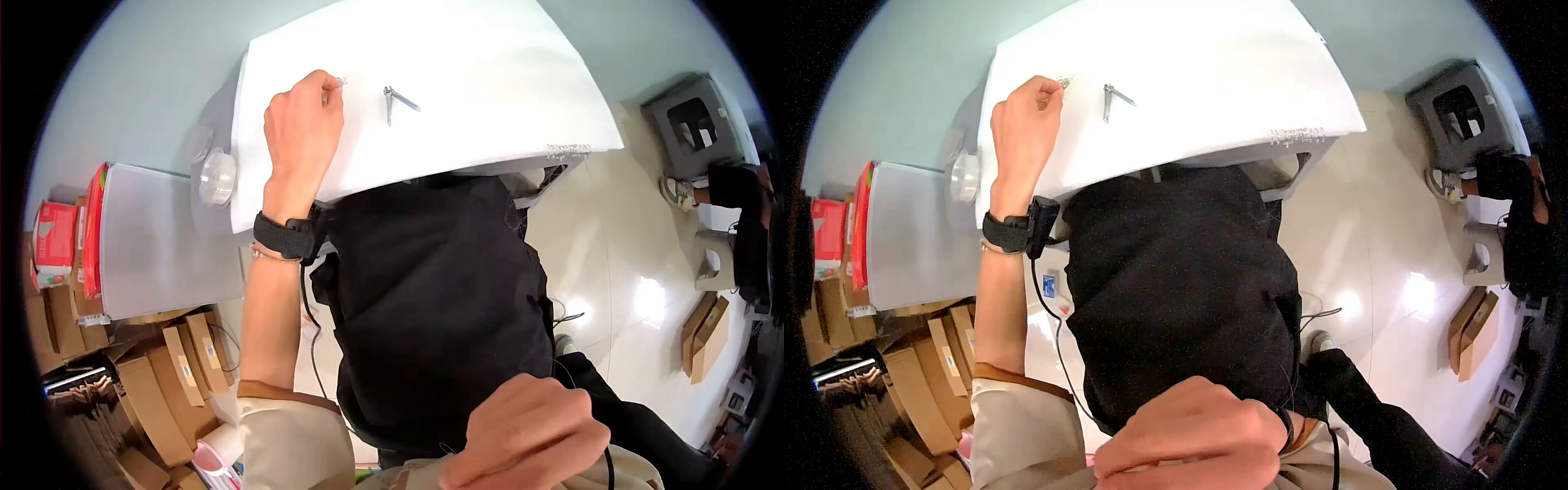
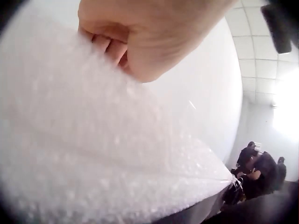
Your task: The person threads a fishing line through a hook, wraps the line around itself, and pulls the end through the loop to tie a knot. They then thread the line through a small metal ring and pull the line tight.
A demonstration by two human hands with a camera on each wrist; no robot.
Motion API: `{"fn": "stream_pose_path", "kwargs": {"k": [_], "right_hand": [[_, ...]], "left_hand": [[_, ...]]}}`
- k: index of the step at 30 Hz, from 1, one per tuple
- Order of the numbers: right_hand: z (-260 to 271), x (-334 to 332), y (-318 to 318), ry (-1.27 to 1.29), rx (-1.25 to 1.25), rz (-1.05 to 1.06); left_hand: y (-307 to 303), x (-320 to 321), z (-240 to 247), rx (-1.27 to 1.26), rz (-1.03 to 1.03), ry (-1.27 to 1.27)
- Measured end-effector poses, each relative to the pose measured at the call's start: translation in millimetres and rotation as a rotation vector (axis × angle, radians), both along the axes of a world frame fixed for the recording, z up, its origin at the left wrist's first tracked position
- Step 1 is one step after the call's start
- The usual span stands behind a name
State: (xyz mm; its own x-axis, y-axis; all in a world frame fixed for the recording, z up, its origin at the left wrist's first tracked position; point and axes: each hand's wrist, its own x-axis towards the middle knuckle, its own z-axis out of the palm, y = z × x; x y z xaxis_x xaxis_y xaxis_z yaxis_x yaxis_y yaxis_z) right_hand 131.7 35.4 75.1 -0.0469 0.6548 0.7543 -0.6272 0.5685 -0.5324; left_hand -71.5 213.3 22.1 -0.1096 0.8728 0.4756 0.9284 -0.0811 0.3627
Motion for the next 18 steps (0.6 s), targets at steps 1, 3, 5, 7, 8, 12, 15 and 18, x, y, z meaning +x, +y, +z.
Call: {"fn": "stream_pose_path", "kwargs": {"k": [1, 3, 5, 7, 8, 12, 15, 18], "right_hand": [[1, 3, -2, 0.002, -0.012, 0.005], [2, 7, -3, -0.006, -0.011, 0.012], [3, 10, -1, -0.038, 0.002, 0.031], [9, 16, 0, -0.100, -0.012, 0.077], [8, 15, -1, -0.091, -0.016, 0.072], [-1, 2, -4, 0.026, -0.023, -0.029], [-6, 4, 0, -0.010, -0.089, -0.014], [-14, 11, 0, -0.059, -0.219, 0.107]], "left_hand": [[-1, -1, -3, 0.028, -0.024, 0.015], [-1, -3, -8, 0.110, -0.072, 0.045], [0, -4, -9, 0.217, -0.118, 0.077], [-3, 3, -2, 0.067, -0.063, -0.107], [-5, 6, 3, -0.008, -0.034, -0.199], [-34, 13, 28, 0.007, -0.093, -0.804], [-90, 31, 43, 0.066, -0.167, -1.096], [-150, 51, 45, 0.126, -0.253, -1.307]]}}
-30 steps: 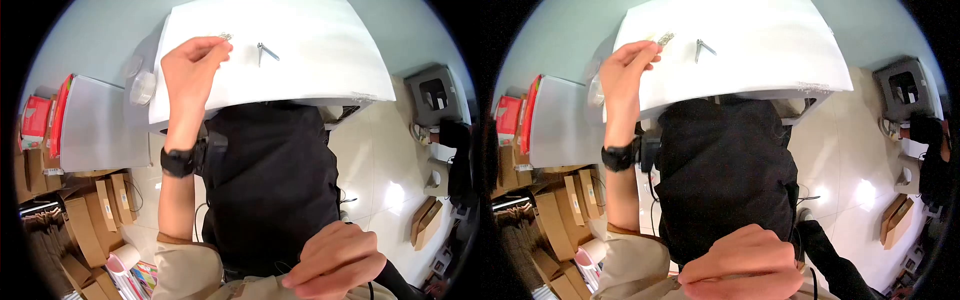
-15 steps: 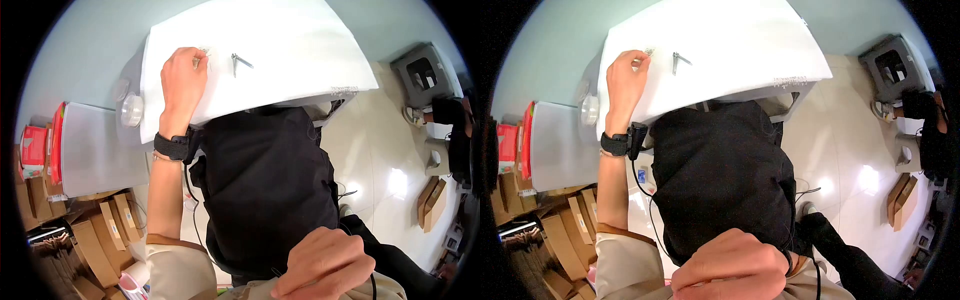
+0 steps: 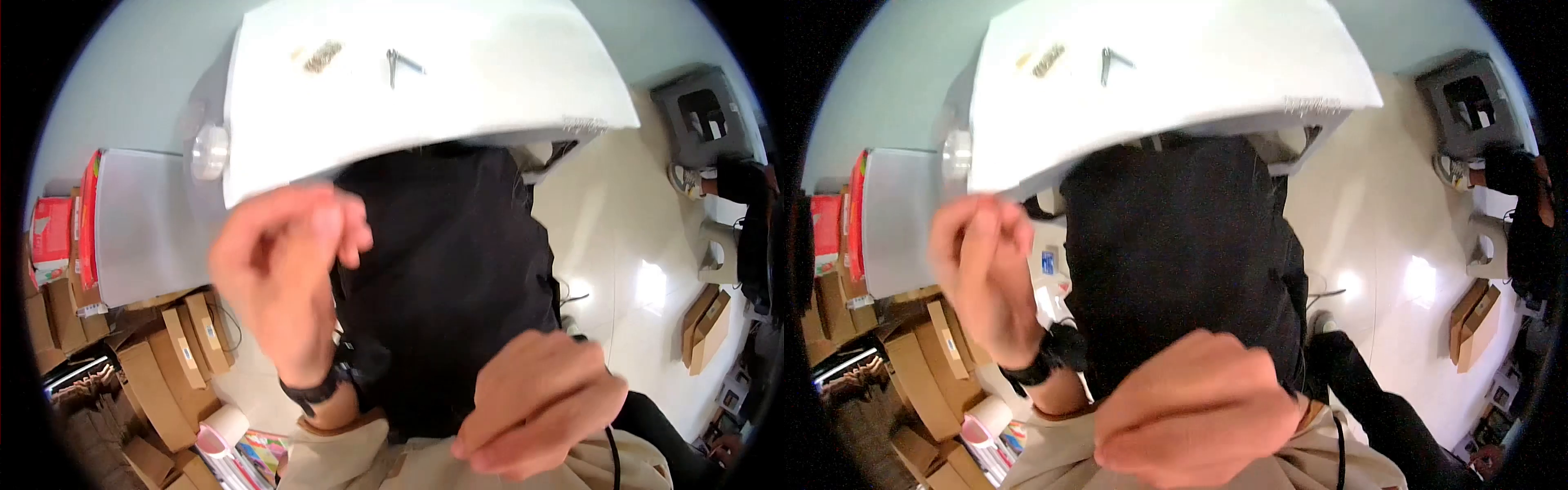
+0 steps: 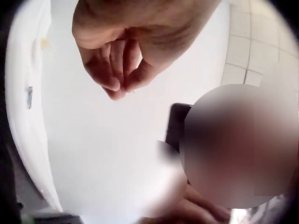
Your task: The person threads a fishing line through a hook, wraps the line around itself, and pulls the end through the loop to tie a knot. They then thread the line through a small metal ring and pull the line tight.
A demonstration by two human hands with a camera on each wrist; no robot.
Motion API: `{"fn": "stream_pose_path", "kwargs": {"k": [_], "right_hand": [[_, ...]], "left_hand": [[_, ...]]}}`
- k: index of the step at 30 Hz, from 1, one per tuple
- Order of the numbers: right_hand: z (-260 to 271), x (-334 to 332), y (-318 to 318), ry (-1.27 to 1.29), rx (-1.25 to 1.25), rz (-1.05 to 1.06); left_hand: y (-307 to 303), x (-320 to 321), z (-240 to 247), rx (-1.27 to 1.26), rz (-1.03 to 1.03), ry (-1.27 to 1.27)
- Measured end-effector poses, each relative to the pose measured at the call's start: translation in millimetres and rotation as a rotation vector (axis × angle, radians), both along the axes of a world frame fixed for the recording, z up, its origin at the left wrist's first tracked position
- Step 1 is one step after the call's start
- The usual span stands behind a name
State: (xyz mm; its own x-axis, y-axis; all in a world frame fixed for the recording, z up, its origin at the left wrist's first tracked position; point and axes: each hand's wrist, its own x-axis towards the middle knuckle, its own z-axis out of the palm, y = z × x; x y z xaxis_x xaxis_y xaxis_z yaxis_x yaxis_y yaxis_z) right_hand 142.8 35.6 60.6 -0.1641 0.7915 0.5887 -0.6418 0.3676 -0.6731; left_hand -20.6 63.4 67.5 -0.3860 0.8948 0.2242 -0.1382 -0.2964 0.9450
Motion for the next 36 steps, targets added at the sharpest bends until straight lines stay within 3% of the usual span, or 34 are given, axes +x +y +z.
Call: {"fn": "stream_pose_path", "kwargs": {"k": [4, 6, 10, 16, 20, 26, 32, 36], "right_hand": [[-10, -4, 6, 0.014, -0.040, 0.056], [-9, -4, 7, -0.012, -0.022, 0.052], [-1, 0, 14, -0.089, 0.026, 0.141], [3, 3, 5, -0.070, -0.010, 0.019], [3, 13, 7, -0.101, -0.010, 0.081], [1, 15, 6, -0.115, -0.042, 0.080], [-4, 16, 11, -0.135, -0.043, 0.119], [-4, 19, 15, -0.152, -0.034, 0.149]], "left_hand": [[-51, 13, -10, 0.230, -0.136, -0.195], [-69, 27, -5, 0.228, -0.159, -0.301], [-96, 52, 2, 0.097, -0.170, -0.284], [-88, 71, 9, 0.112, -0.130, -0.283], [-86, 80, 13, 0.116, -0.048, -0.359], [-83, 66, 15, 0.067, -0.185, -0.219], [-77, 67, 18, 0.055, -0.118, -0.163], [-74, 62, 18, 0.033, -0.196, -0.114]]}}
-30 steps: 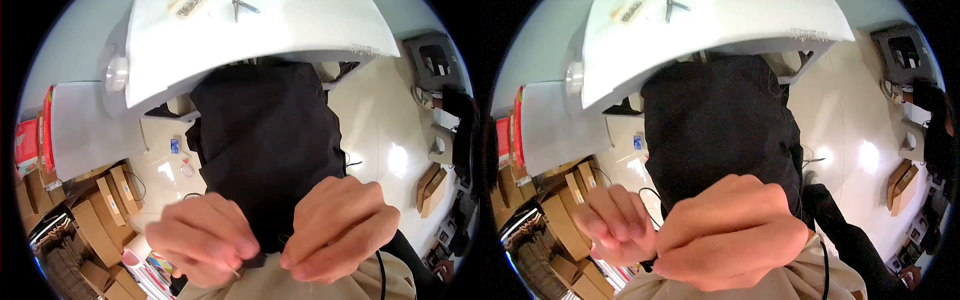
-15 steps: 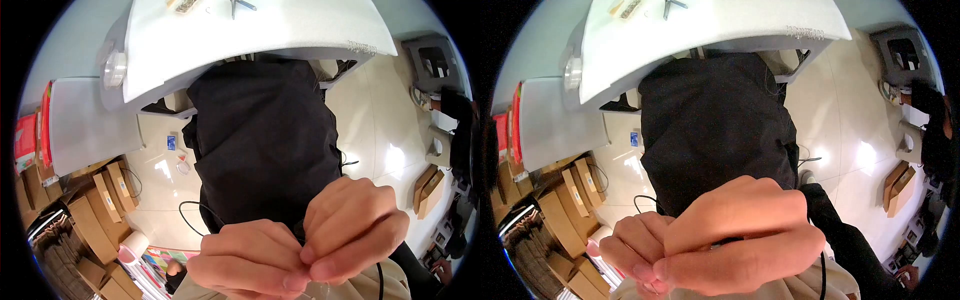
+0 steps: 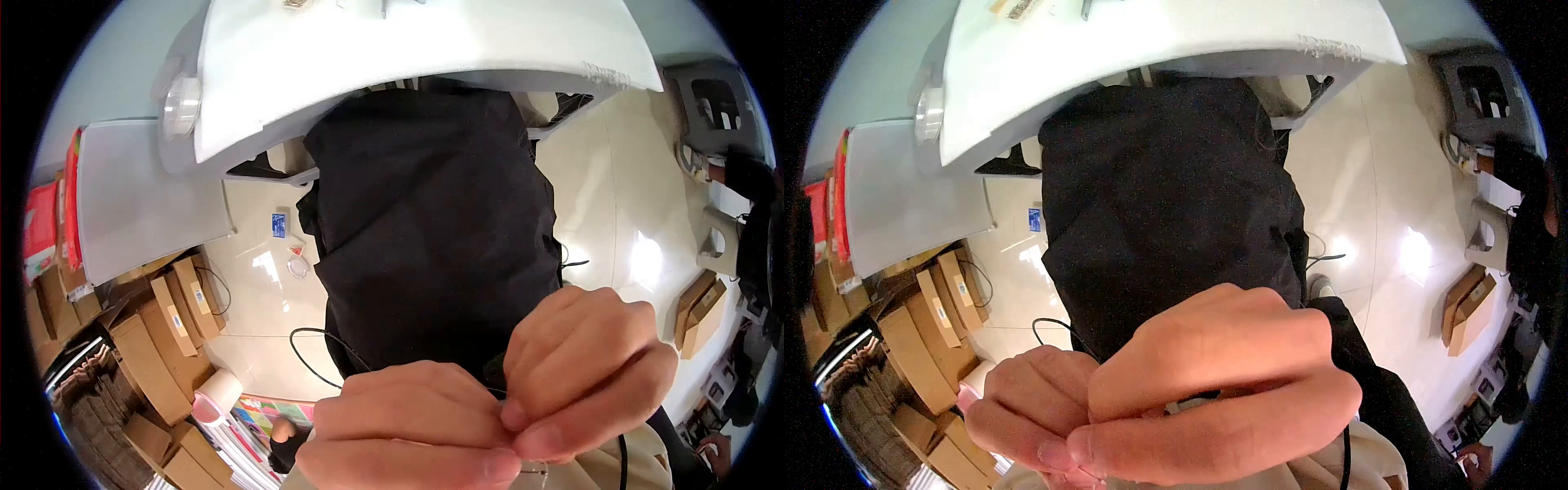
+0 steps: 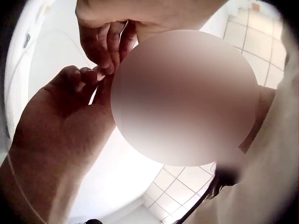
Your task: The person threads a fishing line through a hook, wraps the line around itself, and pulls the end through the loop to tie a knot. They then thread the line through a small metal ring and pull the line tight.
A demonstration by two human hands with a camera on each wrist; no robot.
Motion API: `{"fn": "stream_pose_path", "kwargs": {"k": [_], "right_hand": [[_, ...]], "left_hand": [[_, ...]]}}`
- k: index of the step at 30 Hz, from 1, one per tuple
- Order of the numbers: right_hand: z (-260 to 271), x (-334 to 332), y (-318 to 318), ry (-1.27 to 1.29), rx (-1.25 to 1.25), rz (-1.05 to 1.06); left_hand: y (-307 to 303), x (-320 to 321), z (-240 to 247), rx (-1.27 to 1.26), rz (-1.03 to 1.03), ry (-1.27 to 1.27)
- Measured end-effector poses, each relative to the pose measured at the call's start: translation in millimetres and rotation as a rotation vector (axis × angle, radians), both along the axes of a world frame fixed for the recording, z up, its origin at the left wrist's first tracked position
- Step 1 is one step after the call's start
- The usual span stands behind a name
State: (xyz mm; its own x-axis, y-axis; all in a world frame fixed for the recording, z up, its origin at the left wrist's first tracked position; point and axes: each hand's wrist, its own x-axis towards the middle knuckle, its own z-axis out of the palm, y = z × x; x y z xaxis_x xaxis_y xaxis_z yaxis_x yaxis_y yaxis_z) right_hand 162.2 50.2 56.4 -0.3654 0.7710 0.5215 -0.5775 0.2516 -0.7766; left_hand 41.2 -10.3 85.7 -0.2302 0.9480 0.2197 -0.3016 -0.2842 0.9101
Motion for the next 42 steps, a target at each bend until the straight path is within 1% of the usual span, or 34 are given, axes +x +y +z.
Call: {"fn": "stream_pose_path", "kwargs": {"k": [2, 4, 6, 7, 10, 12, 13, 15, 16, 18, 20, 23, 28, 29, 31, 33, 35, 38, 40, 42], "right_hand": [[-1, 1, 0, 0.007, 0.016, -0.004], [-2, 3, 0, 0.021, 0.034, 0.006], [0, 2, -3, 0.016, 0.020, -0.021], [1, 2, -4, 0.014, 0.015, -0.035], [2, 3, -7, 0.053, 0.026, -0.055], [3, 5, -7, 0.044, 0.037, -0.047], [3, 6, -7, 0.039, 0.041, -0.043], [5, 8, -7, 0.034, 0.044, -0.037], [5, 8, -7, 0.033, 0.046, -0.033], [7, 11, -7, 0.011, 0.050, -0.011], [7, 10, -7, 0.006, 0.057, -0.014], [7, 7, -10, 0.014, 0.060, -0.044], [6, 6, -8, 0.018, 0.091, -0.018], [7, 5, -10, 0.016, 0.065, -0.049], [9, 3, -14, 0.013, 0.029, -0.088], [9, 5, -13, 0.007, 0.024, -0.080], [8, 5, -13, 0.002, 0.030, -0.069], [7, 4, -13, 0.003, 0.036, -0.082], [6, 3, -13, 0.001, 0.047, -0.093], [5, 3, -13, 0.002, 0.060, -0.099]], "left_hand": [[2, -1, -1, 0.013, -0.028, -0.022], [7, -10, -23, 0.291, -0.098, 0.112], [9, -11, -32, 0.447, -0.112, 0.150], [10, -7, -31, 0.465, -0.094, 0.119], [5, 7, -27, 0.417, -0.054, -0.046], [2, 8, -28, 0.408, -0.088, -0.112], [1, 4, -34, 0.434, -0.133, -0.111], [0, 5, -35, 0.439, -0.159, -0.138], [0, 9, -33, 0.419, -0.138, -0.165], [-2, 11, -21, 0.281, -0.088, -0.194], [-6, 10, -3, 0.048, -0.030, -0.203], [-7, 11, 2, 0.026, 0.009, -0.170], [-6, 9, 3, 0.044, -0.003, -0.116], [-6, 8, 3, 0.046, -0.003, -0.104], [2, -2, -21, 0.340, -0.097, 0.018], [2, -3, -22, 0.338, -0.097, 0.018], [-7, 7, 1, 0.036, -0.003, -0.110], [-7, 7, 2, 0.017, -0.021, -0.170], [-10, 19, -4, 0.055, 0.116, -0.266], [-13, 25, -5, 0.064, 0.191, -0.321]]}}
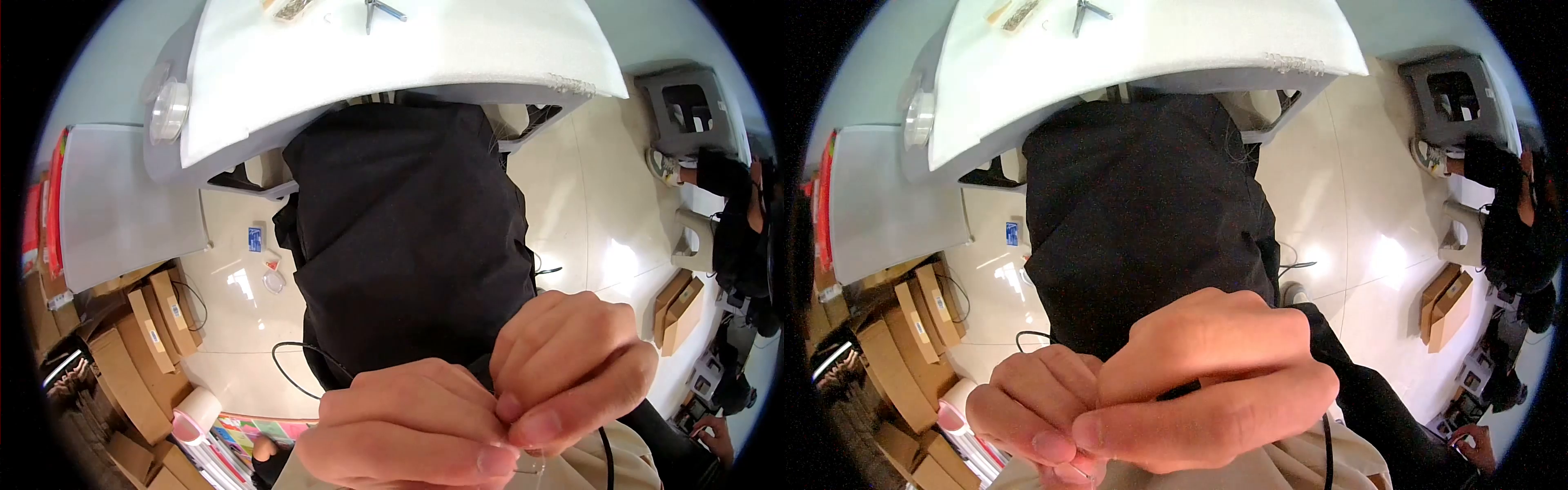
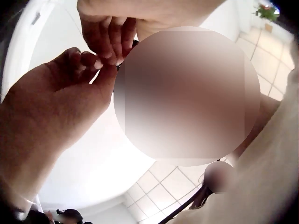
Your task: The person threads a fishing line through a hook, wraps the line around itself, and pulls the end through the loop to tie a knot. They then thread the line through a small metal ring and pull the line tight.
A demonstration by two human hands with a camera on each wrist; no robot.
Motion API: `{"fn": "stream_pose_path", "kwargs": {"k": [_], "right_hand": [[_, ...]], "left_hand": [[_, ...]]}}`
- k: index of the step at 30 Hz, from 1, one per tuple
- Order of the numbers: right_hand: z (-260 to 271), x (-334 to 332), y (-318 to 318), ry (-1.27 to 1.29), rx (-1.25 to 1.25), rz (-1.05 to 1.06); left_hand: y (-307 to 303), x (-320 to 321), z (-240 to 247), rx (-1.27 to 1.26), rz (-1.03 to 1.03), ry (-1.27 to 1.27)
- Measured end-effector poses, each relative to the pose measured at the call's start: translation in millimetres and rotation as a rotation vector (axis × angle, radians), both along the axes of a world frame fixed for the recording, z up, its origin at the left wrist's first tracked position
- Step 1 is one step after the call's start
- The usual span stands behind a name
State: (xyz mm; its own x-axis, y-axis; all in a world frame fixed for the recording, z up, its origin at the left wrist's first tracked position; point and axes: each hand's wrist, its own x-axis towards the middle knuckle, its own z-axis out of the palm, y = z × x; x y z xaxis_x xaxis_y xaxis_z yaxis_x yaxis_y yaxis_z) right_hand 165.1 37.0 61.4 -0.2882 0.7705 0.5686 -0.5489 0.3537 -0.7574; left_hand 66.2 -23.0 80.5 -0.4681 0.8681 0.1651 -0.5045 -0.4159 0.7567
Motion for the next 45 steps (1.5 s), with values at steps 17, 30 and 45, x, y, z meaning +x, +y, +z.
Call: {"fn": "stream_pose_path", "kwargs": {"k": [17, 30, 45], "right_hand": [[-5, -12, -6, 0.035, 0.025, -0.144], [3, -4, -8, -0.003, -0.006, -0.103], [-9, 2, 2, 0.017, -0.101, -0.012]], "left_hand": [[3, -21, 7, -0.011, -0.226, 0.030], [-2, 3, 15, -0.041, -0.027, 0.062], [24, -14, -28, 0.490, -0.091, 0.348]]}}
